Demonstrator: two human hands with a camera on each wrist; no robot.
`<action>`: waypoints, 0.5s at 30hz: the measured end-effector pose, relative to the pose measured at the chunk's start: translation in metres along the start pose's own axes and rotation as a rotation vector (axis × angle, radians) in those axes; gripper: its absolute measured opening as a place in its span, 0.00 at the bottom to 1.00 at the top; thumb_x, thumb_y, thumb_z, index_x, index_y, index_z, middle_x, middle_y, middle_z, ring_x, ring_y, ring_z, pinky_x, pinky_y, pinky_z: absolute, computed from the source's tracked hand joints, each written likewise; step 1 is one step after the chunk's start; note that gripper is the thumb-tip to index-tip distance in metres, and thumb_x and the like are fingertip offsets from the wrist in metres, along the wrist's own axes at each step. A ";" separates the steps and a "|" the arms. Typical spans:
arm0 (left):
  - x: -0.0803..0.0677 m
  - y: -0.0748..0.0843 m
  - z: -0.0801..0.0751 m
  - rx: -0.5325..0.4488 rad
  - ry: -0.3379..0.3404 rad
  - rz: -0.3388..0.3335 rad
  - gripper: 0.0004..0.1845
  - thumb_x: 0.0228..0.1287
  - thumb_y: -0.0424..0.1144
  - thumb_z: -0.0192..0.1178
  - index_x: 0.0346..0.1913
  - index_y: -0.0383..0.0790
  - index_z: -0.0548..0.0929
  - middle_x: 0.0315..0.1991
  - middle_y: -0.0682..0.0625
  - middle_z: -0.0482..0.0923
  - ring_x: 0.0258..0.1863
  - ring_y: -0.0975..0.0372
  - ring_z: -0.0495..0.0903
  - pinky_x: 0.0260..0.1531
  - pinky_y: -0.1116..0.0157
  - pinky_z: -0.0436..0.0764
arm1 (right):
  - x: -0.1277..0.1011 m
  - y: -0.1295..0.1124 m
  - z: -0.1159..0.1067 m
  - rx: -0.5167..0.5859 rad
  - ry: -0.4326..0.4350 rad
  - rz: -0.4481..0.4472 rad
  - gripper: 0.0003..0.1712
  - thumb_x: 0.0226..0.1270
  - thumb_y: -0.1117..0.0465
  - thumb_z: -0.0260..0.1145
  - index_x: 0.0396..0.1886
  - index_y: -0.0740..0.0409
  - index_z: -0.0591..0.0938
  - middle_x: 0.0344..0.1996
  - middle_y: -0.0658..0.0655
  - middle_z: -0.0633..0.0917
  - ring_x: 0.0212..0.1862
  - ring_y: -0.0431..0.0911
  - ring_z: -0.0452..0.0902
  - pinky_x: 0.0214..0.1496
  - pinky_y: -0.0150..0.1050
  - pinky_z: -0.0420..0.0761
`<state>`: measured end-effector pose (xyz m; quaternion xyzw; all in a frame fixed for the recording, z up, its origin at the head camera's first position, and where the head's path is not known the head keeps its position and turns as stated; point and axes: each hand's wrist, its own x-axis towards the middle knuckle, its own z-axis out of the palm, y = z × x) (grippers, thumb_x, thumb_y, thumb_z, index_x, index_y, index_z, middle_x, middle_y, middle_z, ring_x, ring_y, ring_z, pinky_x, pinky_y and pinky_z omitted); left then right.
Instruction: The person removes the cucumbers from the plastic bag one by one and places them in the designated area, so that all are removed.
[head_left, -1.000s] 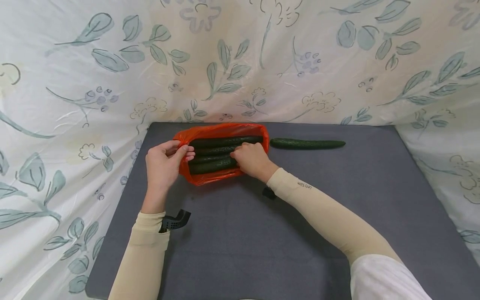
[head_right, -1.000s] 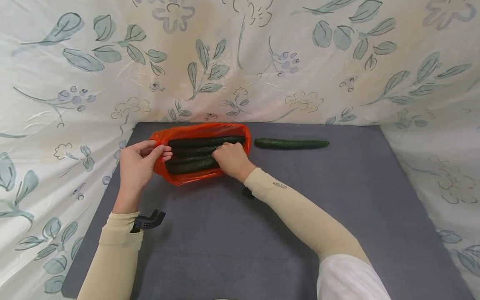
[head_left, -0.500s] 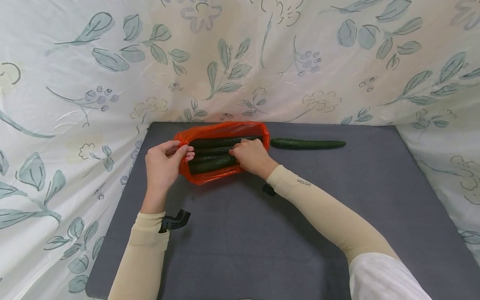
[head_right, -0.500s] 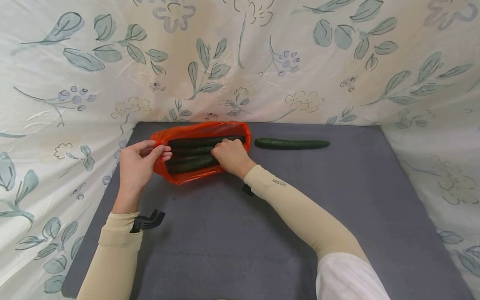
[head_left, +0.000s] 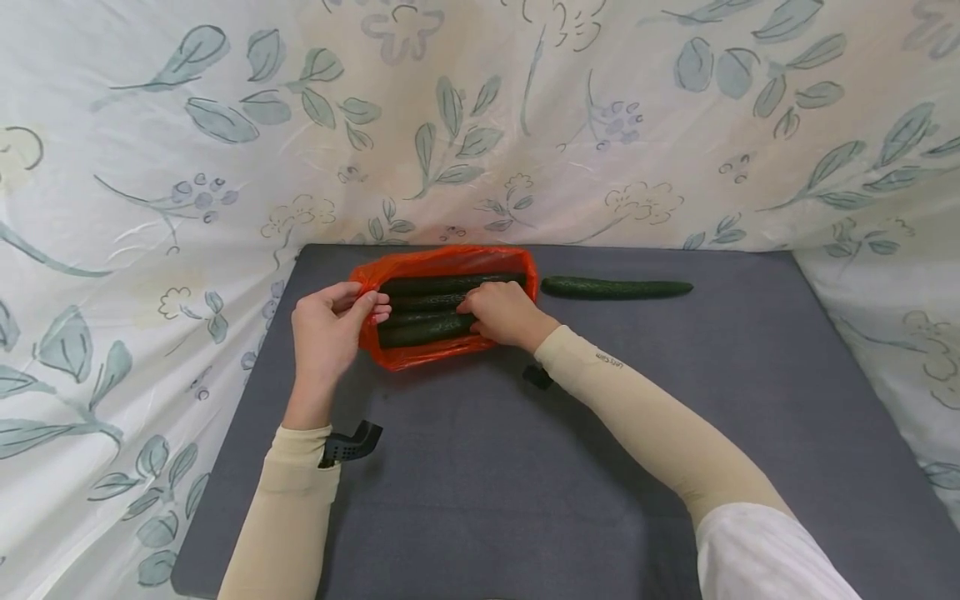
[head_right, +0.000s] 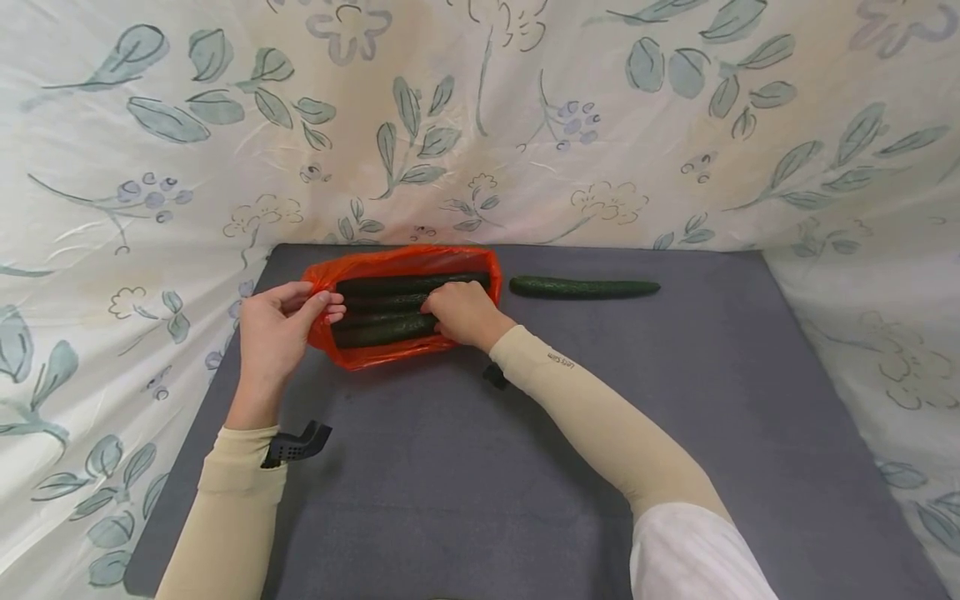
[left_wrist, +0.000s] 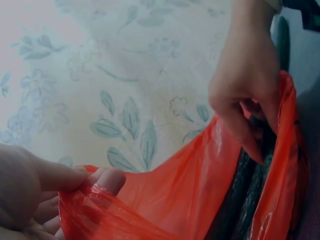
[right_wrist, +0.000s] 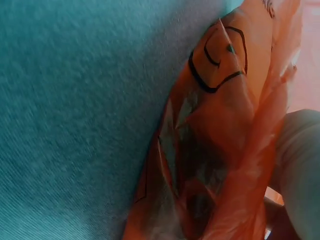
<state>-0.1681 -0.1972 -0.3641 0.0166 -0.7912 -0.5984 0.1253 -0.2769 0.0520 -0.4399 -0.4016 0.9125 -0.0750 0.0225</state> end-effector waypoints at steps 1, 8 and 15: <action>0.000 0.000 0.000 -0.004 -0.001 0.000 0.18 0.67 0.35 0.68 0.56 0.28 0.83 0.40 0.36 0.88 0.32 0.57 0.90 0.37 0.66 0.88 | -0.001 0.000 0.001 0.002 -0.004 -0.006 0.21 0.66 0.57 0.74 0.59 0.48 0.87 0.54 0.51 0.86 0.52 0.49 0.84 0.44 0.49 0.88; 0.000 -0.001 0.000 -0.024 0.002 0.007 0.18 0.67 0.33 0.68 0.56 0.27 0.83 0.40 0.35 0.87 0.33 0.55 0.90 0.36 0.66 0.88 | -0.003 -0.009 -0.001 -0.070 0.061 -0.051 0.20 0.65 0.56 0.75 0.57 0.46 0.87 0.53 0.51 0.86 0.52 0.49 0.82 0.40 0.49 0.88; -0.001 -0.002 0.001 -0.016 -0.007 0.009 0.19 0.67 0.35 0.68 0.56 0.27 0.83 0.40 0.35 0.87 0.31 0.58 0.90 0.37 0.66 0.87 | -0.002 -0.012 0.008 -0.072 0.085 -0.033 0.20 0.67 0.56 0.73 0.58 0.46 0.87 0.54 0.50 0.86 0.52 0.48 0.80 0.37 0.46 0.88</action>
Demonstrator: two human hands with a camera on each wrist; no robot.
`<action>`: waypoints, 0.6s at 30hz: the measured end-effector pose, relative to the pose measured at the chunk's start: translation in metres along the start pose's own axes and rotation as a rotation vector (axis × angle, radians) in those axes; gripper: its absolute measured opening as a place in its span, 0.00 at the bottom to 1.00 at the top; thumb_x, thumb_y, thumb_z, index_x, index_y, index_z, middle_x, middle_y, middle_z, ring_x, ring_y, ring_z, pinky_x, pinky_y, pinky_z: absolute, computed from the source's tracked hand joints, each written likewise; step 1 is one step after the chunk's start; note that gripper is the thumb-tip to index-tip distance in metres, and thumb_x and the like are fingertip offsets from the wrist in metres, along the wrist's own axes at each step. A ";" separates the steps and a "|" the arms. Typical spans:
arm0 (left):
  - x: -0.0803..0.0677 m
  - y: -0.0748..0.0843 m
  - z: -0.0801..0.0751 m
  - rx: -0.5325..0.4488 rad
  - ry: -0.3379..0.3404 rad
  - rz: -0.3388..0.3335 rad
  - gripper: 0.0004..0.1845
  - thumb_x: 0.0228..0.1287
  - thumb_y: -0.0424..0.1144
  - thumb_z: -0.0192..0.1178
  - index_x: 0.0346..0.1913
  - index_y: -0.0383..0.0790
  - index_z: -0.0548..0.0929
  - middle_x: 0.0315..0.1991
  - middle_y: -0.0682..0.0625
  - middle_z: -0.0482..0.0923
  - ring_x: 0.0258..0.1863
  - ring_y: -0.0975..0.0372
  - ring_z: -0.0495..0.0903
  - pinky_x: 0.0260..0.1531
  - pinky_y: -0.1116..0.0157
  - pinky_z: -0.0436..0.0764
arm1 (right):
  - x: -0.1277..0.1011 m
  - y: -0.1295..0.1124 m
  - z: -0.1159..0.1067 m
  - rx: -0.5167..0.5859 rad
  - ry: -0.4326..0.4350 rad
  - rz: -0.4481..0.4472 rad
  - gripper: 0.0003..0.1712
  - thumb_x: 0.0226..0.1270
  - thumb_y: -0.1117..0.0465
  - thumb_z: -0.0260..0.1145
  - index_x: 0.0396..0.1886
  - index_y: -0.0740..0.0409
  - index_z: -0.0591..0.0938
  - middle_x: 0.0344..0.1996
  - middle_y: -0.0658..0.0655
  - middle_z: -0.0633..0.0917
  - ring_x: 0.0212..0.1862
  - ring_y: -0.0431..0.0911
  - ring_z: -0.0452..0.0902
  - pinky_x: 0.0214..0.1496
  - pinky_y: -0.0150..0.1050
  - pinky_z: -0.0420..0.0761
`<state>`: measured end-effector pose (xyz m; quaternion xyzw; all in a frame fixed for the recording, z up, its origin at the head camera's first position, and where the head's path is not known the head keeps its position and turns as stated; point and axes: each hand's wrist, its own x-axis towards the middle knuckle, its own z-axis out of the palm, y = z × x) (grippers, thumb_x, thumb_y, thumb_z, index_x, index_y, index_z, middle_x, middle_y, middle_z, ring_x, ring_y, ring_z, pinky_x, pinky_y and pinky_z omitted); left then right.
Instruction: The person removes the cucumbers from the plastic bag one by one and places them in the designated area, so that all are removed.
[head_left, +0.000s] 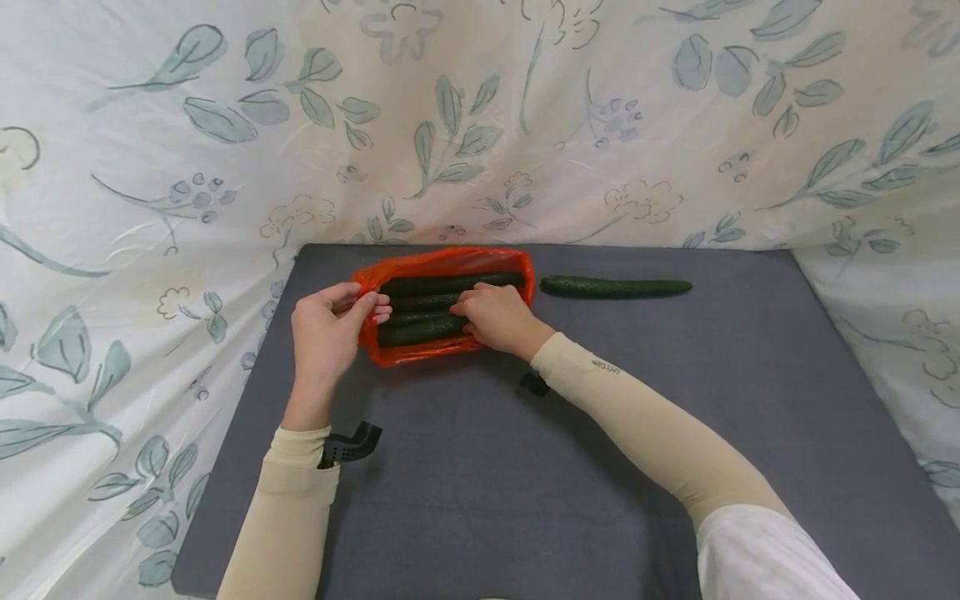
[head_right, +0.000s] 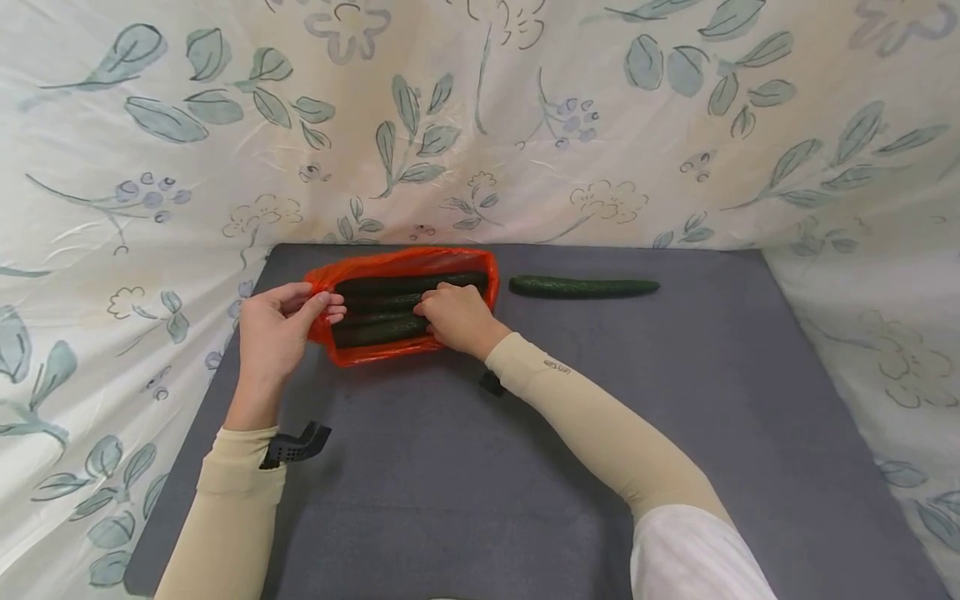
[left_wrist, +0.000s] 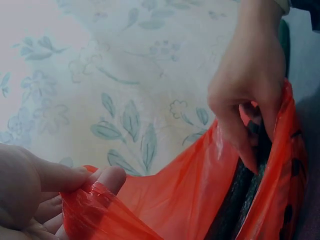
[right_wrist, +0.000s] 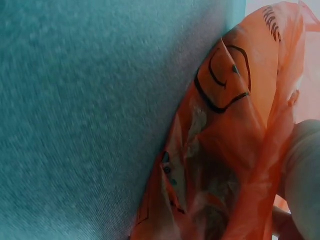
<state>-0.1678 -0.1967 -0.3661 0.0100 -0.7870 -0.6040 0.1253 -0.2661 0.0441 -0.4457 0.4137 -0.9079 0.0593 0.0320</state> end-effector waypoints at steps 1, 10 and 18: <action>0.000 -0.001 0.000 -0.001 0.001 0.002 0.19 0.67 0.35 0.68 0.56 0.28 0.83 0.40 0.35 0.87 0.32 0.58 0.90 0.37 0.66 0.87 | 0.001 0.000 0.002 0.014 0.000 -0.008 0.20 0.67 0.57 0.73 0.58 0.46 0.87 0.54 0.50 0.86 0.52 0.48 0.80 0.39 0.46 0.88; 0.001 -0.003 -0.002 -0.004 0.006 0.004 0.16 0.68 0.35 0.68 0.54 0.29 0.84 0.39 0.37 0.88 0.32 0.56 0.90 0.37 0.65 0.88 | 0.001 0.000 0.004 0.100 -0.045 -0.039 0.22 0.66 0.56 0.74 0.59 0.48 0.86 0.53 0.50 0.86 0.53 0.47 0.81 0.47 0.45 0.87; 0.002 -0.005 -0.005 -0.015 0.011 0.032 0.16 0.68 0.34 0.68 0.54 0.28 0.84 0.39 0.37 0.88 0.32 0.53 0.90 0.36 0.64 0.88 | -0.007 -0.003 0.007 -0.019 0.051 -0.028 0.19 0.70 0.54 0.70 0.60 0.45 0.86 0.48 0.51 0.86 0.43 0.49 0.81 0.30 0.43 0.85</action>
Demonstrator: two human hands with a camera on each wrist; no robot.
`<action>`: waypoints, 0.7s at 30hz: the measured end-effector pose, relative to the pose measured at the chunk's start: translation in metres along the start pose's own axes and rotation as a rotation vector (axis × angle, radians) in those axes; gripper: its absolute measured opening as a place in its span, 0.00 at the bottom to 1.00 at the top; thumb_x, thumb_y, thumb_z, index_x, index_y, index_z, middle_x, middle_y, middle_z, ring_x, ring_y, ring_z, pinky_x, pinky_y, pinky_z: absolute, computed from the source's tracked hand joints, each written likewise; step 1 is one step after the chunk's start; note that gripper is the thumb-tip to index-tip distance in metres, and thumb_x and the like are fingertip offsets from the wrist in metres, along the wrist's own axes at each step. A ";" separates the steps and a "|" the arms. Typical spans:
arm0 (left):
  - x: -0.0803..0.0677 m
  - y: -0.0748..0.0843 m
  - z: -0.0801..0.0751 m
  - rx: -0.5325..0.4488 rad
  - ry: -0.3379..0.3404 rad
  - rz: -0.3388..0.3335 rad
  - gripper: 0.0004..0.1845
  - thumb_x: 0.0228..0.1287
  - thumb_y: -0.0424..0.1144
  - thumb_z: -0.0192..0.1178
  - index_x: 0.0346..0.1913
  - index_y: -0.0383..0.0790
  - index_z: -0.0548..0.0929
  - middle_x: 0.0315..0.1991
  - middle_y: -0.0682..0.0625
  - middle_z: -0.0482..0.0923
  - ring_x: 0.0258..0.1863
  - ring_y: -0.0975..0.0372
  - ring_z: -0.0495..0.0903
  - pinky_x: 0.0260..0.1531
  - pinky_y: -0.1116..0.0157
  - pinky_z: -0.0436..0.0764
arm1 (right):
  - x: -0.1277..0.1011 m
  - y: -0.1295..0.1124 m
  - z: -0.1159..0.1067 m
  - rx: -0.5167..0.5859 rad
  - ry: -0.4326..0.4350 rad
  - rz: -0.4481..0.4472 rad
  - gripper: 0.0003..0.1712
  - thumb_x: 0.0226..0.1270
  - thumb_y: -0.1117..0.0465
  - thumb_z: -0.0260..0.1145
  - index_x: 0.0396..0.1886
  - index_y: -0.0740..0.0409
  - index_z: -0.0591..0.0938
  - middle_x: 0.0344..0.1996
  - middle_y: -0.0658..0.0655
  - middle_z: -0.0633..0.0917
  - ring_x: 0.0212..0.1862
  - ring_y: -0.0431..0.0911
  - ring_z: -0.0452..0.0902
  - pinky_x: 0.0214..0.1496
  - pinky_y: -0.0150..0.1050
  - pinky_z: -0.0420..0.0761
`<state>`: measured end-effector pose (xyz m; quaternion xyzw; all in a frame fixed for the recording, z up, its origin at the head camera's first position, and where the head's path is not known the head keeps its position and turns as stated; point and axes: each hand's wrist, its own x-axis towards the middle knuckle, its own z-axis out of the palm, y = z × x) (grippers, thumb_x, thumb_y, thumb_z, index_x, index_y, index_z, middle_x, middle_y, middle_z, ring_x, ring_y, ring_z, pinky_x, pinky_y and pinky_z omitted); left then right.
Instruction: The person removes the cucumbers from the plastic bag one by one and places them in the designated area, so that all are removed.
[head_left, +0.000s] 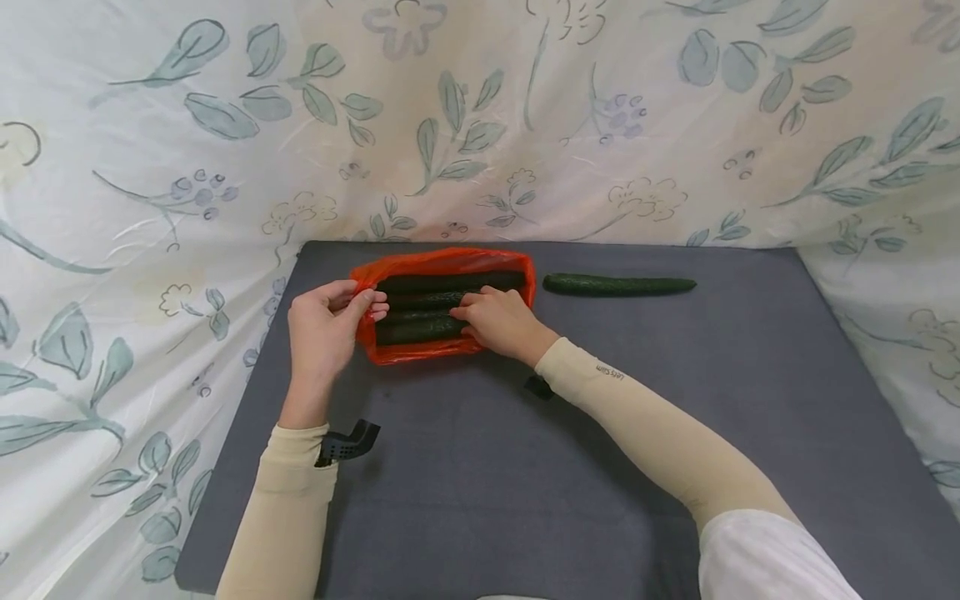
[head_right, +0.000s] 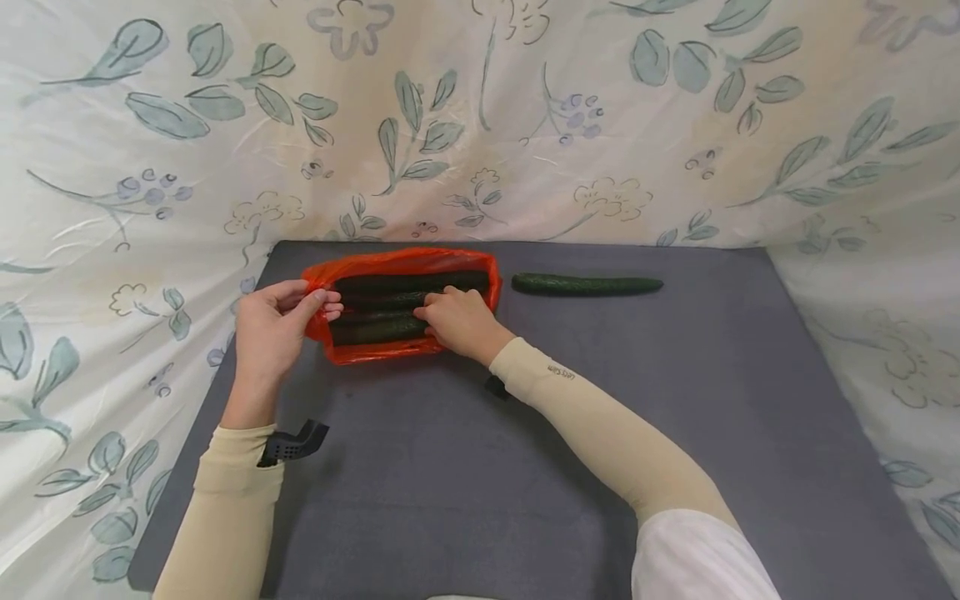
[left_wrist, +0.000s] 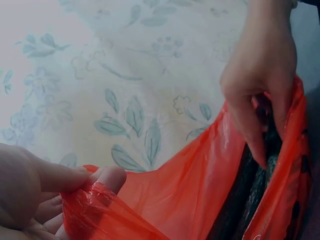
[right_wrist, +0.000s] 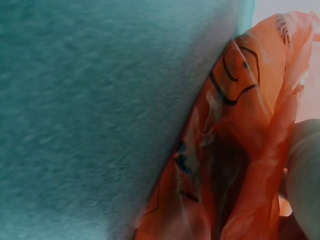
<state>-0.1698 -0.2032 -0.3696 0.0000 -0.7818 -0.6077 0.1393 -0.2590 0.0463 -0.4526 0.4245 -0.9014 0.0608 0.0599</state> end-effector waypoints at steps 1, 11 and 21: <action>0.000 0.000 0.000 0.000 0.001 0.001 0.16 0.68 0.34 0.68 0.54 0.28 0.84 0.39 0.37 0.88 0.32 0.53 0.90 0.36 0.64 0.88 | -0.001 0.000 0.001 0.002 0.003 0.002 0.20 0.70 0.53 0.70 0.60 0.46 0.86 0.46 0.52 0.87 0.41 0.49 0.82 0.30 0.43 0.86; -0.001 0.005 -0.001 0.014 -0.005 -0.021 0.16 0.68 0.35 0.68 0.55 0.29 0.85 0.39 0.37 0.88 0.32 0.57 0.90 0.37 0.65 0.88 | -0.010 0.003 0.007 0.005 0.004 0.055 0.22 0.69 0.45 0.70 0.59 0.44 0.86 0.41 0.51 0.86 0.35 0.46 0.84 0.24 0.40 0.83; -0.002 0.007 -0.002 0.019 0.000 -0.024 0.18 0.68 0.35 0.68 0.56 0.29 0.84 0.40 0.37 0.88 0.32 0.58 0.90 0.37 0.65 0.88 | -0.013 0.008 0.006 -0.003 0.016 0.138 0.22 0.69 0.36 0.66 0.48 0.46 0.88 0.36 0.50 0.86 0.35 0.47 0.81 0.29 0.46 0.86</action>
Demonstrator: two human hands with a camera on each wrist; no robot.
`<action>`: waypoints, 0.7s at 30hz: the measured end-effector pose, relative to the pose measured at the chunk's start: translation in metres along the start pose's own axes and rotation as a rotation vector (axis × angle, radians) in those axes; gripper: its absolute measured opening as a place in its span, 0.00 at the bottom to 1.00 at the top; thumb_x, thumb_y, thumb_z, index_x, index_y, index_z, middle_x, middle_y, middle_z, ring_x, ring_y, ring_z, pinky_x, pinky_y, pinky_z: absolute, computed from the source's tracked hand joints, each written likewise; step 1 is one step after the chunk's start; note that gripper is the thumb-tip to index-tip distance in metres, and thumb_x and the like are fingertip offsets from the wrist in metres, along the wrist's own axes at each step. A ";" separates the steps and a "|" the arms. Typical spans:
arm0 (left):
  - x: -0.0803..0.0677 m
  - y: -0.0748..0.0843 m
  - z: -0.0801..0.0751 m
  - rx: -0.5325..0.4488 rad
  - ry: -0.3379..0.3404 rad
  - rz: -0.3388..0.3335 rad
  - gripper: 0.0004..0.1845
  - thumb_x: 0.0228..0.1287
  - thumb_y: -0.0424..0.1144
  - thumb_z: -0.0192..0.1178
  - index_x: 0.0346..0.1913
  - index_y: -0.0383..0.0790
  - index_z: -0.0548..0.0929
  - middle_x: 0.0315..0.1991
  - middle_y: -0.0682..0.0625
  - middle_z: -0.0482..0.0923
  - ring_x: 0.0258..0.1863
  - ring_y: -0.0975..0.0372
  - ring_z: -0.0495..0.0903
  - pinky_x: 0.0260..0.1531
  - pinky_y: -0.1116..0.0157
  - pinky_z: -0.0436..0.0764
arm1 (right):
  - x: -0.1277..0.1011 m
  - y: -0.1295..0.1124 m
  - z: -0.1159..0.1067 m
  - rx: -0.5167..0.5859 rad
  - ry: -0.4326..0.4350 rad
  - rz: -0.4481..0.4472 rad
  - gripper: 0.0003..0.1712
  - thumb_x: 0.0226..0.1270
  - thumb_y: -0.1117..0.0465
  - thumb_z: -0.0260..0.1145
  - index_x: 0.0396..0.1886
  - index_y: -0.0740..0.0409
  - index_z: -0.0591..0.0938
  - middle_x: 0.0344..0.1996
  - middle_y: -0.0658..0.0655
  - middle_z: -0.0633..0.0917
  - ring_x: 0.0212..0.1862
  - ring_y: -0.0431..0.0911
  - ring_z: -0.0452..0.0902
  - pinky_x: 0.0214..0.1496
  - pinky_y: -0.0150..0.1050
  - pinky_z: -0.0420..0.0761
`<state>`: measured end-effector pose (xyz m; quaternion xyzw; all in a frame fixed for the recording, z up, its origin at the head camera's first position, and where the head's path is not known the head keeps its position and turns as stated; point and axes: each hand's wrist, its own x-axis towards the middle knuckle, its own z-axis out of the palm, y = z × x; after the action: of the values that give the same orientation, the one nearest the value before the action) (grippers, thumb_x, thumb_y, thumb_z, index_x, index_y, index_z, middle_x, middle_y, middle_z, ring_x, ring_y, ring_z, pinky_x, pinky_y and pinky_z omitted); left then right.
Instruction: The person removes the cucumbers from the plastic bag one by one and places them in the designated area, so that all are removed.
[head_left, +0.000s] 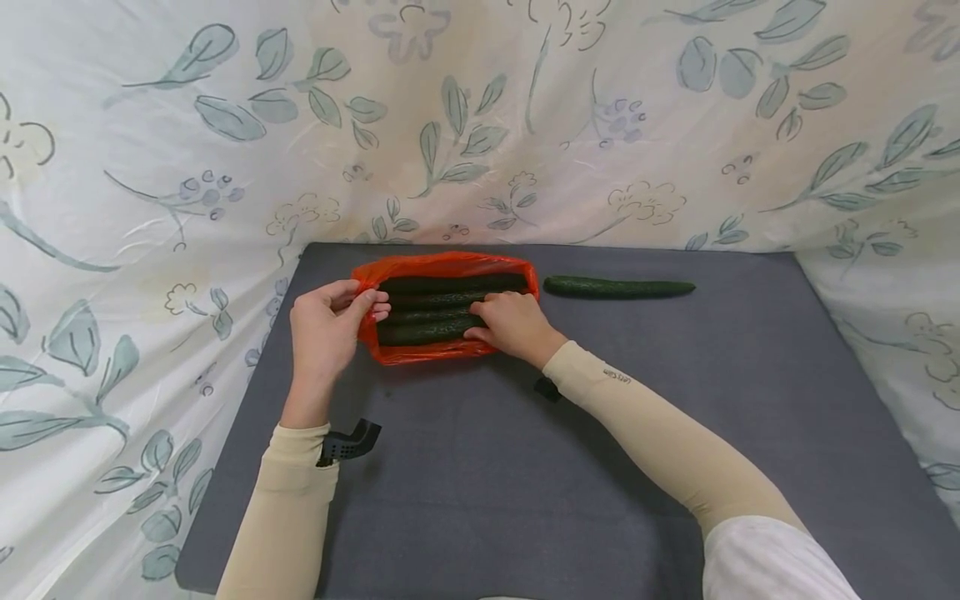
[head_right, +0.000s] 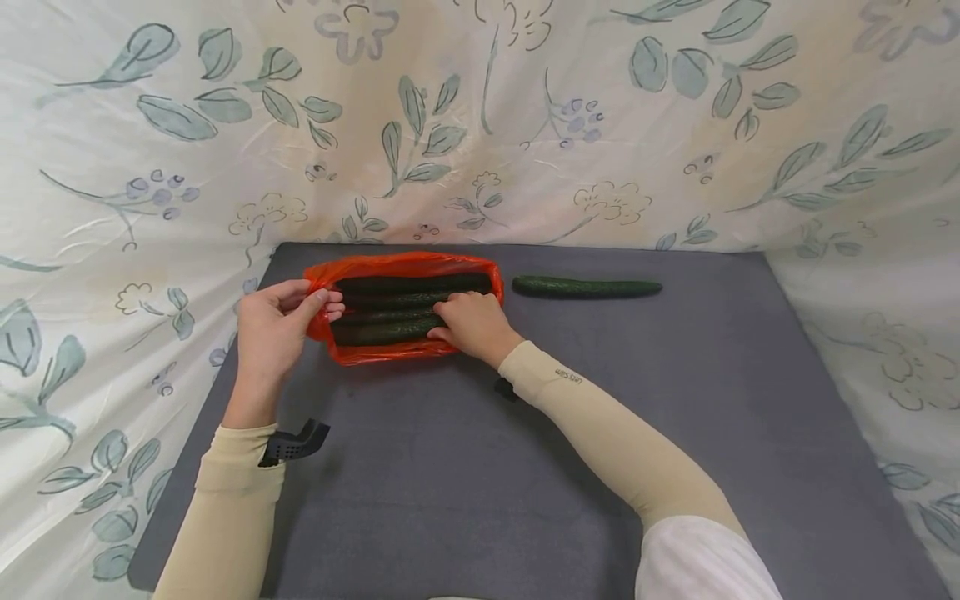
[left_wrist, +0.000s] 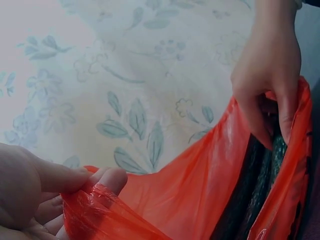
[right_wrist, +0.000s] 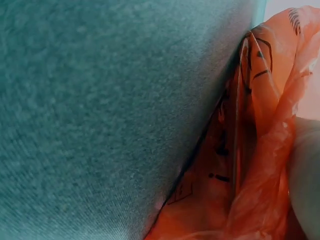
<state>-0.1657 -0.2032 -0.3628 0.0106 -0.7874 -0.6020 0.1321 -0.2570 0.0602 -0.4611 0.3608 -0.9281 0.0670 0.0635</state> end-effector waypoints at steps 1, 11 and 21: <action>0.000 0.000 0.000 0.000 -0.001 0.000 0.18 0.68 0.35 0.68 0.56 0.29 0.84 0.40 0.37 0.88 0.32 0.58 0.90 0.37 0.66 0.88 | 0.000 0.000 0.000 -0.010 0.008 0.000 0.22 0.69 0.37 0.67 0.49 0.46 0.88 0.37 0.51 0.86 0.36 0.48 0.81 0.28 0.47 0.86; 0.000 0.000 0.001 -0.014 -0.004 0.003 0.19 0.67 0.35 0.68 0.57 0.28 0.83 0.40 0.36 0.88 0.31 0.58 0.90 0.36 0.65 0.88 | 0.002 0.004 0.003 -0.088 0.087 -0.089 0.22 0.66 0.46 0.74 0.56 0.48 0.88 0.45 0.53 0.86 0.46 0.51 0.76 0.40 0.46 0.86; 0.001 -0.002 0.002 -0.013 0.000 0.016 0.17 0.67 0.35 0.68 0.55 0.29 0.84 0.39 0.38 0.88 0.32 0.55 0.90 0.36 0.64 0.88 | 0.008 0.004 0.004 -0.069 0.109 -0.180 0.17 0.66 0.55 0.75 0.52 0.55 0.88 0.46 0.54 0.87 0.47 0.50 0.76 0.49 0.42 0.84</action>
<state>-0.1674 -0.2026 -0.3654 0.0034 -0.7835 -0.6060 0.1372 -0.2658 0.0567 -0.4635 0.4361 -0.8888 0.0485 0.1323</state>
